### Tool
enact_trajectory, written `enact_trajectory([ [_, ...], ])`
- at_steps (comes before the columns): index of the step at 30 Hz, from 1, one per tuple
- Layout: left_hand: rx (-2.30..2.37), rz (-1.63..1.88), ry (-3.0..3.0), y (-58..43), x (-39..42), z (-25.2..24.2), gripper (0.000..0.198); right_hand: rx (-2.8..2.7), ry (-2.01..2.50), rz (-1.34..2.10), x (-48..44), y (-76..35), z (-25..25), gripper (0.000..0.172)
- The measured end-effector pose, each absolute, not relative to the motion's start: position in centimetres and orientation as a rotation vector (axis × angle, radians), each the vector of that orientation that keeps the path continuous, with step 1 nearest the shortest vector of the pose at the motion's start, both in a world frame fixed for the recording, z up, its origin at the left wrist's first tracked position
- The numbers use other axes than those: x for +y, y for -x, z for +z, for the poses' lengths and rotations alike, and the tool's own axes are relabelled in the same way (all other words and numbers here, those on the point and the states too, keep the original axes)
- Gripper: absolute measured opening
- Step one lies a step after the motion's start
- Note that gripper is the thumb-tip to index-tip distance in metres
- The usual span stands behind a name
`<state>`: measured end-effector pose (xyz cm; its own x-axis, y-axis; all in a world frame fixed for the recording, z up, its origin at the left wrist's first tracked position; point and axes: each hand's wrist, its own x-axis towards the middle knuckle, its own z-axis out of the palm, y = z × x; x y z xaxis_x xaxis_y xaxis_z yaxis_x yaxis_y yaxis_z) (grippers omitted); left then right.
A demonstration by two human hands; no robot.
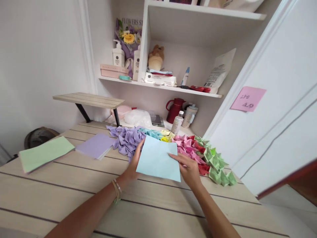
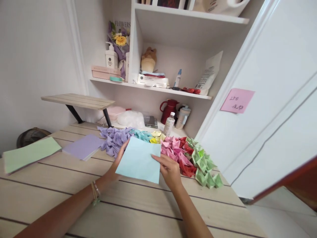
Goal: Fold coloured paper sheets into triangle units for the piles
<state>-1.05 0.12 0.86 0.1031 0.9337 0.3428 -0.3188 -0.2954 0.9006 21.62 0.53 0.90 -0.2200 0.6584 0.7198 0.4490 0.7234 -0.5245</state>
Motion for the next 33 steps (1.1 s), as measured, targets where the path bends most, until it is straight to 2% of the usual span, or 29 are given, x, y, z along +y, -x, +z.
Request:
enact_trajectory([
  [1,0.683,1.431,-1.300,1.3,0.3,1.0,0.071,-1.817,0.875,0.312,0.6,-21.7,0.9,0.026],
  [2,0.687,1.415,-1.330,1.6,0.5,1.2,0.071,-1.783,0.890,0.377,0.7,-21.8,0.9,0.026],
  [5,0.783,1.383,-1.515,1.9,1.3,1.3,0.030,-1.751,0.902,0.569,0.8,-21.8,1.0,0.025],
  [7,0.868,1.390,-1.564,1.8,1.6,1.1,0.017,-1.710,0.914,0.683,0.6,-21.4,0.9,0.021],
  [9,0.928,1.409,-1.465,1.5,1.6,0.9,0.020,-1.611,0.952,0.788,0.4,-20.8,0.8,0.016],
  [12,0.938,1.461,-1.277,1.0,1.6,0.6,0.030,-1.393,0.955,0.970,0.1,-19.5,0.5,0.023],
  [13,0.932,1.491,-1.246,0.9,1.6,0.6,0.034,-1.324,0.936,1.020,0.0,-19.1,0.3,0.028],
  [15,0.919,1.564,-1.202,0.8,1.6,0.4,0.039,-1.232,0.900,1.081,-0.2,-18.4,0.1,0.048],
  [17,0.900,1.601,-1.185,0.6,1.5,0.4,0.035,-1.205,0.892,1.088,-0.6,-17.9,0.0,0.061],
  [20,0.885,1.491,-1.242,0.4,1.1,0.2,0.024,-1.244,0.906,1.047,-0.9,-17.6,-0.2,0.056],
  [22,0.895,1.342,-1.296,0.2,0.8,0.2,0.028,-1.376,0.918,0.992,-0.9,-17.8,-0.3,0.043],
  [24,0.888,1.237,-1.309,0.2,0.7,0.1,0.037,-1.605,0.910,0.917,-0.8,-18.3,-0.2,0.039],
  [27,0.856,1.199,-1.277,0.5,0.9,0.1,0.047,-1.869,0.850,0.792,-0.4,-19.2,0.2,0.058],
  [28,0.842,1.192,-1.264,0.7,1.0,0.1,0.049,-1.890,0.833,0.767,-0.4,-19.4,0.4,0.059],
  [29,0.823,1.178,-1.253,0.8,1.1,0.1,0.052,-1.882,0.828,0.748,-0.3,-19.5,0.5,0.054],
  [32,0.765,1.129,-1.239,0.8,1.2,-0.1,0.059,-1.767,0.877,0.726,-0.3,-19.4,0.5,0.020],
  [33,0.764,1.123,-1.246,0.7,1.1,-0.2,0.060,-1.709,0.897,0.729,-0.4,-19.3,0.4,0.014],
])
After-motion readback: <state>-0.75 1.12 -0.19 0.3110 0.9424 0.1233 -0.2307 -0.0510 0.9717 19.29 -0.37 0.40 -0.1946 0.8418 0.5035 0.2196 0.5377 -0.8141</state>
